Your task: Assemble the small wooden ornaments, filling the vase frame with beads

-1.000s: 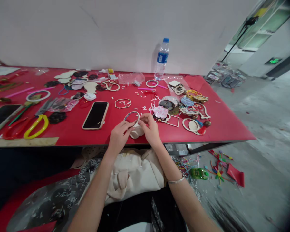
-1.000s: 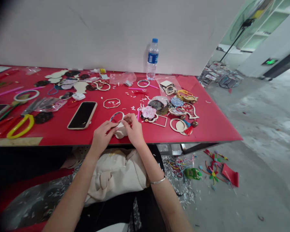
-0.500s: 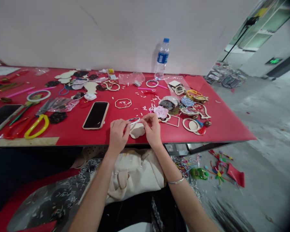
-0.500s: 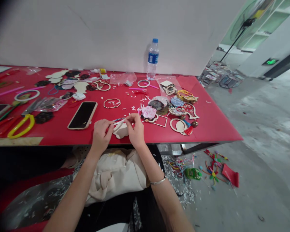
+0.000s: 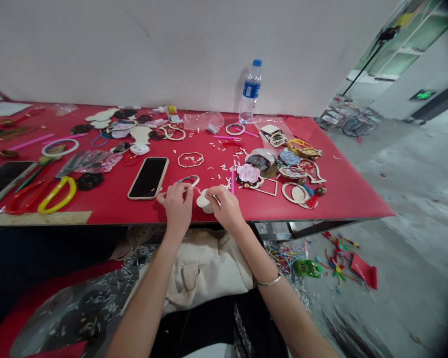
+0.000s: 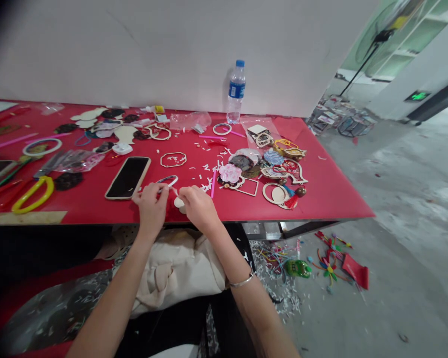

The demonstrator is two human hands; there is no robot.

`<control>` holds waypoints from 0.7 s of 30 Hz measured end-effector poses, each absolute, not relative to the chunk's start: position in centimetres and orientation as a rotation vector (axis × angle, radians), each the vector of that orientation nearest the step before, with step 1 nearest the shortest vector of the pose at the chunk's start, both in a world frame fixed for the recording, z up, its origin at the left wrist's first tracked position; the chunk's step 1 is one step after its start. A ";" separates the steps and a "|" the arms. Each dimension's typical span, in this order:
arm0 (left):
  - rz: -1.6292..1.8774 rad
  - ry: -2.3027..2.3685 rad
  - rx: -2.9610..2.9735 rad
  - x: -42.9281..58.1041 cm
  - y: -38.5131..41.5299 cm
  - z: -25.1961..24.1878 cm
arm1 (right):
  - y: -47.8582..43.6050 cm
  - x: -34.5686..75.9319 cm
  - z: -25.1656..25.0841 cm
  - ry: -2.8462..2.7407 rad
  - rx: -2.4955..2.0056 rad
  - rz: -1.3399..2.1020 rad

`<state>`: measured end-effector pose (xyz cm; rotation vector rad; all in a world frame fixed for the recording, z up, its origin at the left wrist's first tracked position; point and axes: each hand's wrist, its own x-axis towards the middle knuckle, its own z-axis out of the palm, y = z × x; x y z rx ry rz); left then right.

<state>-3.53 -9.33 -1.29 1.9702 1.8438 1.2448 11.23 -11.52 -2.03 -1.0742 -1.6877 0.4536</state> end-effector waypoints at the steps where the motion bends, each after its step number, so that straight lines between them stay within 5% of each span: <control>1: 1.269 1.863 1.897 -3.6 -9.2 -1.4 | -11.6 11.3 -2.0 -1.666 -1.066 0.462; 10: 1.145 1.935 2.147 -2.9 -8.8 -1.8 | -11.1 11.9 -1.3 -1.259 -1.102 0.589; 21: 0.838 1.500 2.512 -2.3 -9.4 -1.3 | -10.4 12.1 -1.6 -1.202 -1.217 0.641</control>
